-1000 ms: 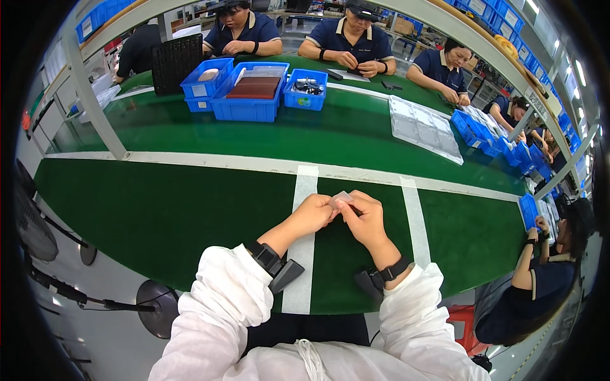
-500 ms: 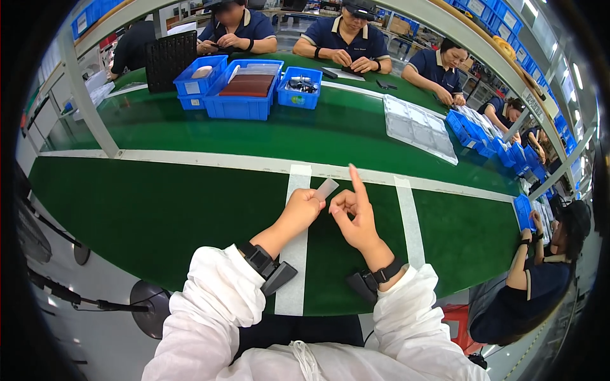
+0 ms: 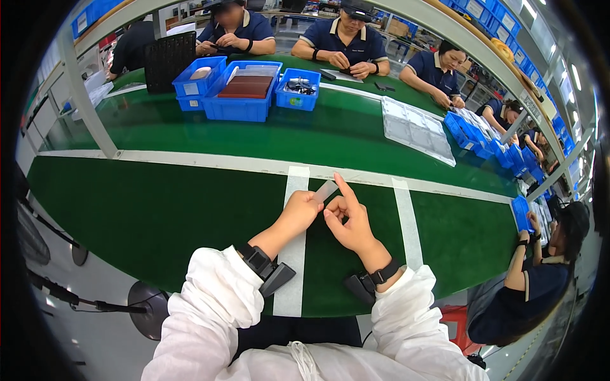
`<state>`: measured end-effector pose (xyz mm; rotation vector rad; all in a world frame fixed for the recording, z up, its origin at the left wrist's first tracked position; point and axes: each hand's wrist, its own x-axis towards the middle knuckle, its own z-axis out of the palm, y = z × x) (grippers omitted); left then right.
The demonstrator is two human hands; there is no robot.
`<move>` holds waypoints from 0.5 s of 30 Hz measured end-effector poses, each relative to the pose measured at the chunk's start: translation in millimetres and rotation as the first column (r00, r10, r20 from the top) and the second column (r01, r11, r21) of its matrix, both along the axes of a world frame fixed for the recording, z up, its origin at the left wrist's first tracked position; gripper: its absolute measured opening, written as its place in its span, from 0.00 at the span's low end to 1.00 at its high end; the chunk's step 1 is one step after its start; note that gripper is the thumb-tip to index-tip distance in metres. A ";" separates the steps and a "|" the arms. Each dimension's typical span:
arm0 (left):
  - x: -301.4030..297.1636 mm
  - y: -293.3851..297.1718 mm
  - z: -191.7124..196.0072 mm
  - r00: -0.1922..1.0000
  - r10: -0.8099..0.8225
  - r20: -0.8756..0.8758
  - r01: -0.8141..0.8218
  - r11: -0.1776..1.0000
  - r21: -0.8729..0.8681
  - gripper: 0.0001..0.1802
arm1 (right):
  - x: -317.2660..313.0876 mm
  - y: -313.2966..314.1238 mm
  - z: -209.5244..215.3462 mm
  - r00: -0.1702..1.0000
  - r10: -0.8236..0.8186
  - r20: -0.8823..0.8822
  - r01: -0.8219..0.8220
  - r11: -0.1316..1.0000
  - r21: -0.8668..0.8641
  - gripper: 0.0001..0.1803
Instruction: Assemble small plastic or electronic components on a manufacturing line workbench.
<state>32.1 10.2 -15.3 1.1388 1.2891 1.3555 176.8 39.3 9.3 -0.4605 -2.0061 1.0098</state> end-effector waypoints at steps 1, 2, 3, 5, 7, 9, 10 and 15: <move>0.7 0.2 1.0 1.000 0.009 0.004 -0.008 1.000 -0.018 0.11 | -0.6 -0.8 1.5 1.000 -0.020 -0.004 0.020 1.000 0.007 0.36; 1.1 0.3 1.7 1.000 0.017 0.009 -0.017 0.999 -0.036 0.11 | 0.0 -0.2 1.8 1.000 -0.015 -0.003 0.015 1.000 0.009 0.36; 0.8 0.5 1.3 1.000 0.020 0.010 -0.020 0.999 -0.034 0.11 | 1.6 0.2 2.0 0.999 -0.035 0.027 0.033 0.997 0.064 0.36; -0.6 0.8 -0.1 0.999 0.035 0.012 -0.035 0.999 -0.026 0.11 | 0.3 1.1 3.4 0.997 -0.052 0.056 0.045 0.992 0.122 0.36; -1.4 -0.3 5.8 0.998 0.025 0.064 -0.022 0.998 -0.060 0.11 | 0.7 -0.4 5.4 0.981 -0.105 0.161 0.050 0.947 0.317 0.35; -1.2 -2.2 10.4 0.993 0.020 0.113 -0.010 0.996 -0.089 0.11 | -2.2 -0.7 7.5 0.965 -0.181 0.189 0.081 0.893 0.443 0.36; -0.6 -2.6 11.9 0.990 0.018 0.140 -0.004 0.995 -0.102 0.11 | -4.0 -0.2 8.4 0.944 -0.261 0.201 0.106 0.818 0.565 0.37; -3.8 -3.0 15.2 0.979 -0.006 0.203 0.035 0.990 -0.136 0.10 | -6.8 1.2 6.6 0.903 -0.360 0.234 0.145 0.769 0.622 0.37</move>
